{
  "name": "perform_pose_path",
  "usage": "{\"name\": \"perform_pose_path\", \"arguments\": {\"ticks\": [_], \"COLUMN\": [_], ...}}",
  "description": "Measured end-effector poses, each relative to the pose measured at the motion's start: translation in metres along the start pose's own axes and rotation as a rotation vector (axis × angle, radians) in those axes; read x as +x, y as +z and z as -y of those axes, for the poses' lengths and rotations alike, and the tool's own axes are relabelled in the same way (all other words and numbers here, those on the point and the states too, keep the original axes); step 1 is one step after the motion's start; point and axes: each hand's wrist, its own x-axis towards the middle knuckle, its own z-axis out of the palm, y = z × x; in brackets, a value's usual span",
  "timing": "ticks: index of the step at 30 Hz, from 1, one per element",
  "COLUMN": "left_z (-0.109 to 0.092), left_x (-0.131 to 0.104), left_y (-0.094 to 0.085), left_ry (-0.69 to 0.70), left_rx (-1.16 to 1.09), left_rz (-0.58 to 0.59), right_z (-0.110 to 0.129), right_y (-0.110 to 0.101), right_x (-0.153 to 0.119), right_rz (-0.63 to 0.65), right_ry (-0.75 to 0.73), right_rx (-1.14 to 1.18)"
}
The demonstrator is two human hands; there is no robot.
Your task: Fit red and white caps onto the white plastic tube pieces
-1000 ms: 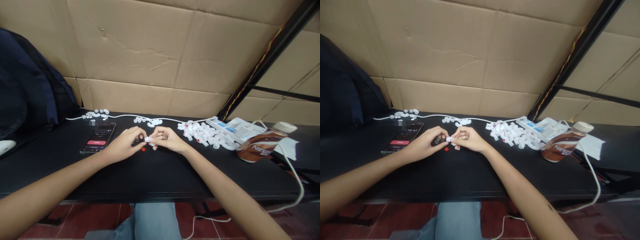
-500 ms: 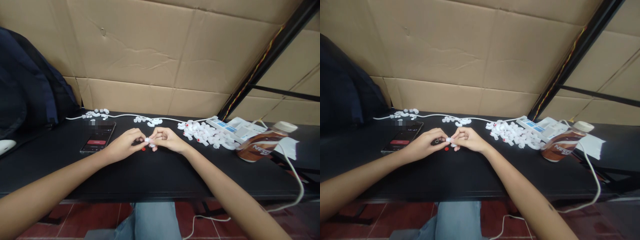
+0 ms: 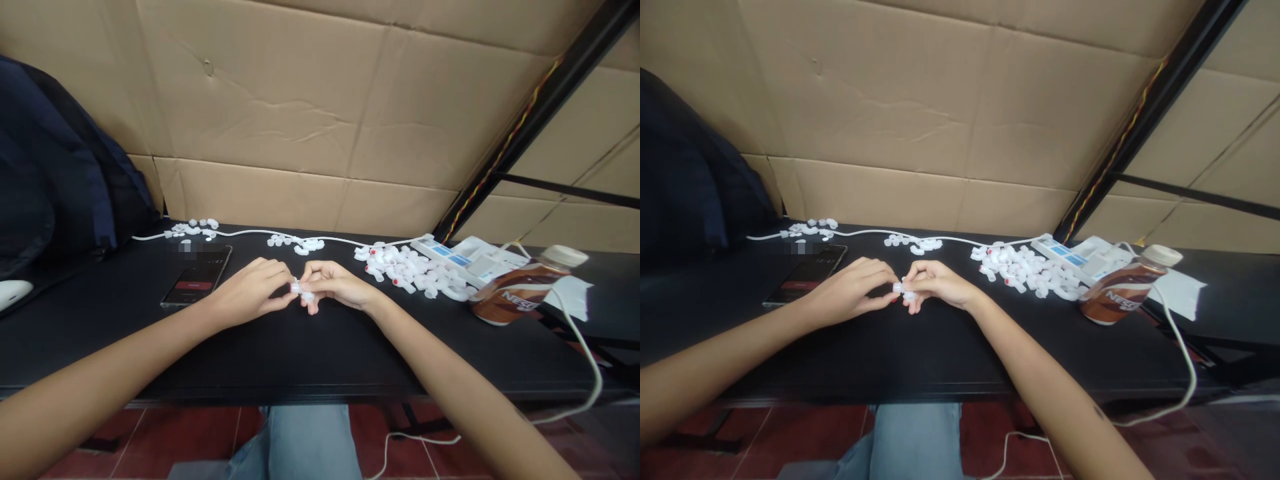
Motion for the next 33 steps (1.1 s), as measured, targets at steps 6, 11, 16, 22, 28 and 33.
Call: {"name": "perform_pose_path", "arguments": {"ticks": [6,11,16,22,28,33], "left_z": [0.000,0.012,0.016,0.014,0.020,0.013], "left_x": [-0.001,-0.005,-0.006,-0.004,-0.006,-0.006], "left_y": [0.002,0.002,0.002,0.001,0.009,0.013], "left_ry": [-0.354,-0.737,-0.723,-0.300,-0.116,-0.061], "left_rx": [0.334,0.400,0.373,0.437,0.314,0.153], "left_rz": [0.006,0.109,0.106,0.049,0.097,0.123], "right_z": [-0.005,-0.004,-0.003,0.005,0.011,0.014], "right_y": [-0.014,-0.031,-0.041,-0.065,-0.095,-0.105], "right_x": [0.003,0.000,-0.004,-0.022,-0.037,-0.047], "right_rz": [-0.290,-0.470,-0.554,-0.820,-1.044,-1.149], "right_ry": [-0.156,-0.192,-0.247,-0.056,0.283,0.475], "right_rx": [-0.293,-0.428,-0.597,-1.324,-1.533,-1.541]}}
